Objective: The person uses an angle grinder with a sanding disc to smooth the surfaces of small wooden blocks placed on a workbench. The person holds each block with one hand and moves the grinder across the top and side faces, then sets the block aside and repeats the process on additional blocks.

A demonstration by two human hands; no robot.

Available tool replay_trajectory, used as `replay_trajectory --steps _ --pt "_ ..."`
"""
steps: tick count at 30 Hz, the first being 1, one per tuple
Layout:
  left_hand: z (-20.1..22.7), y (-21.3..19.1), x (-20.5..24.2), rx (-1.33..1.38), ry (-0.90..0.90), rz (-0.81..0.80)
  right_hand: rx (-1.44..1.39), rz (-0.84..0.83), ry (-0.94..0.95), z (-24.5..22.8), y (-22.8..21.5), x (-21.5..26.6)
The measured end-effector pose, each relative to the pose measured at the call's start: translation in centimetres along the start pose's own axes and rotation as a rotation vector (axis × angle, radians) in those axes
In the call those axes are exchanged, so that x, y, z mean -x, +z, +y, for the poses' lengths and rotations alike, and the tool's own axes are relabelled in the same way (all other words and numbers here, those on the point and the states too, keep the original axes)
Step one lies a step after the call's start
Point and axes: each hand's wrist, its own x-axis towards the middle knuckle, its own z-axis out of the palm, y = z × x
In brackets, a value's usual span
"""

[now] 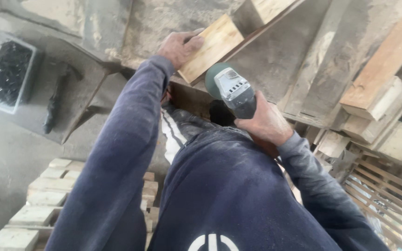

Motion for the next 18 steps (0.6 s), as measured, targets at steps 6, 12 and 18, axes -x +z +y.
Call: replay_trajectory --steps 6,12,18 --pt "-2.0 0.6 -1.4 0.120 -0.014 -0.048 0.118 -0.093 -0.041 -2.1 0.0 0.3" --pt "-2.8 0.7 -1.7 0.125 0.102 -0.057 0.180 -0.141 -0.065 -2.9 0.2 0.5" --pt "-1.8 0.8 -0.8 0.189 0.016 -0.008 0.103 -0.114 -0.015 -0.8 -2.4 -1.1"
